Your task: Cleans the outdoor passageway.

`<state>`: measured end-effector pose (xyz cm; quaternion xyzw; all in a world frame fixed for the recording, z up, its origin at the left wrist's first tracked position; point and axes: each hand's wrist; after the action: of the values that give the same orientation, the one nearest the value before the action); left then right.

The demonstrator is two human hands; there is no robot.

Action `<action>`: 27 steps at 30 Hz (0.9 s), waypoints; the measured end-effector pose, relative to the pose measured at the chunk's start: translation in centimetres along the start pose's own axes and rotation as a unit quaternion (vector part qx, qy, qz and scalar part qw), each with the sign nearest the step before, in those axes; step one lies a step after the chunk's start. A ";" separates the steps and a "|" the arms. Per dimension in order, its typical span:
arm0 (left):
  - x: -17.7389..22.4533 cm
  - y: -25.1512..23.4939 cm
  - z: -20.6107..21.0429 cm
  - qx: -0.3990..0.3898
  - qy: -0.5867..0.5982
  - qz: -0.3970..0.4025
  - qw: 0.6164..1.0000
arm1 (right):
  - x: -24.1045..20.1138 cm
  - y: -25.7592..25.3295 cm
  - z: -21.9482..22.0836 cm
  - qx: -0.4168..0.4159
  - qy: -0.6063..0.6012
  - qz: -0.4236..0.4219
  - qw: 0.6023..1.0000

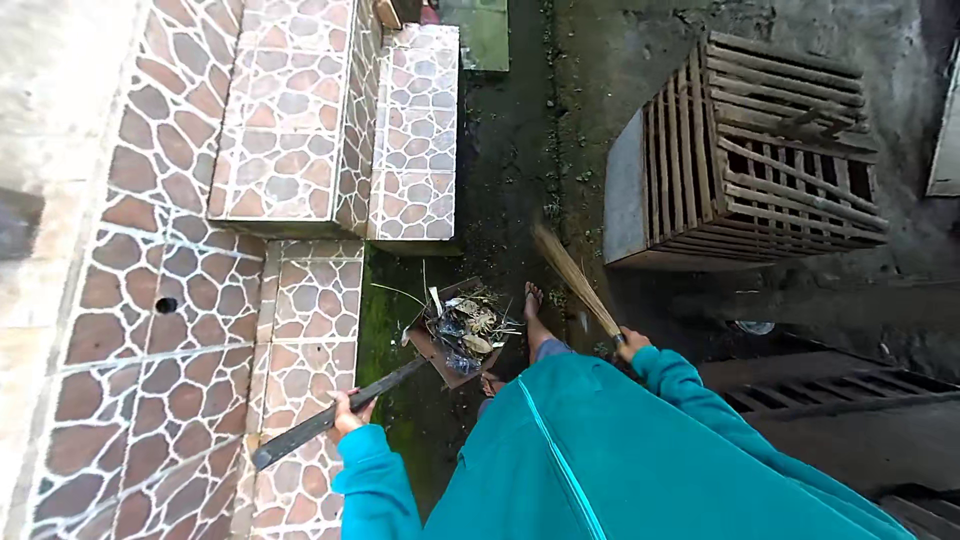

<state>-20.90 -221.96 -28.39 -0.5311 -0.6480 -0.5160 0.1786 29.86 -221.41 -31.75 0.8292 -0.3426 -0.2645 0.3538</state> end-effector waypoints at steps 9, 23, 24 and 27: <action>8.1 6.8 17.9 -0.062 -0.041 0.059 0.995 | -3.7 -8.0 -10.2 0.001 -0.096 0.015 0.995; 25.0 16.2 41.1 -0.127 -0.061 0.233 0.962 | -5.5 -15.0 -20.6 0.030 -0.243 0.018 0.969; 26.2 16.3 42.8 -0.131 -0.061 0.246 0.959 | -6.2 -15.2 -21.2 0.026 -0.242 0.020 0.970; 29.0 14.8 48.3 -0.134 -0.078 0.290 0.944 | -8.5 -15.4 -23.0 0.013 -0.242 0.034 0.970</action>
<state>-3.44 -167.30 -18.21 -0.7537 -0.4032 -0.4803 0.1965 46.06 -197.79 -27.89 0.7329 -0.4491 -0.4408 0.2584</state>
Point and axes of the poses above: each hand's wrist, its own y-axis away from the middle knuckle, its own z-axis out of the palm, x = y × z, and after that the axes turned 12 degrees about x, right-handed
